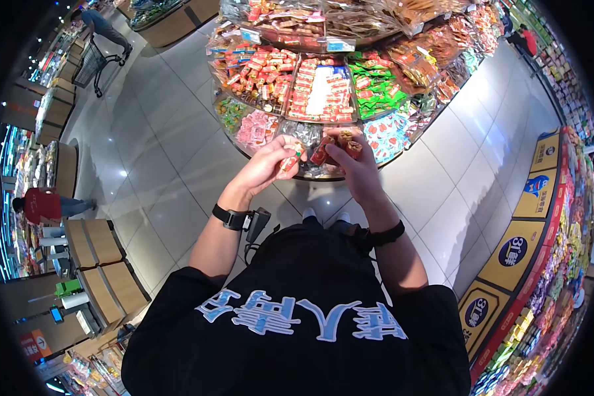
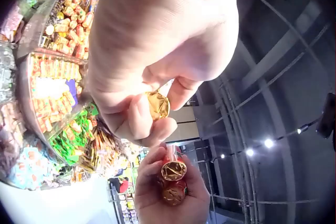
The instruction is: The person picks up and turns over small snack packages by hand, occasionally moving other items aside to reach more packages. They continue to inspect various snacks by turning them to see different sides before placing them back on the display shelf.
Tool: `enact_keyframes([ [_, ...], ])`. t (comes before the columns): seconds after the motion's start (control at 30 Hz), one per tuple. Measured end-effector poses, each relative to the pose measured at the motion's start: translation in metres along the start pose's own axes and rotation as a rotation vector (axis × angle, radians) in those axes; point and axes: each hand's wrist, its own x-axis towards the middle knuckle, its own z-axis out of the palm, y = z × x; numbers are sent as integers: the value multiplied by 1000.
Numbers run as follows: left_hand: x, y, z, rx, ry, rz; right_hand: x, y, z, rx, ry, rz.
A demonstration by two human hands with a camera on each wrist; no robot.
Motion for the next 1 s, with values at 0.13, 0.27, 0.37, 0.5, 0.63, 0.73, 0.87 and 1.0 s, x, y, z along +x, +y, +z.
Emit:
enact_keyframes([
  [0.13,-12,9,-10,253,131,27,5,5,14,41,-13,3],
  [0.27,-26,17,-13,205,252,134,5,10,33,-2,17,-31],
  [0.37,-34,21,-18,190,304,204,7,15,40,-79,8,-41],
  [0.5,-41,22,-28,88,292,273,10,17,50,-120,-65,-54],
  [0.63,-49,26,-22,88,339,307,15,16,57,-118,-144,-42],
  [0.73,-49,27,-30,149,323,285,16,6,73,-91,-148,-53],
  [0.87,-40,33,-26,233,264,305,22,-1,74,-21,-181,-15],
  [1.0,-19,33,-15,193,268,280,22,-2,65,-17,-170,-26],
])
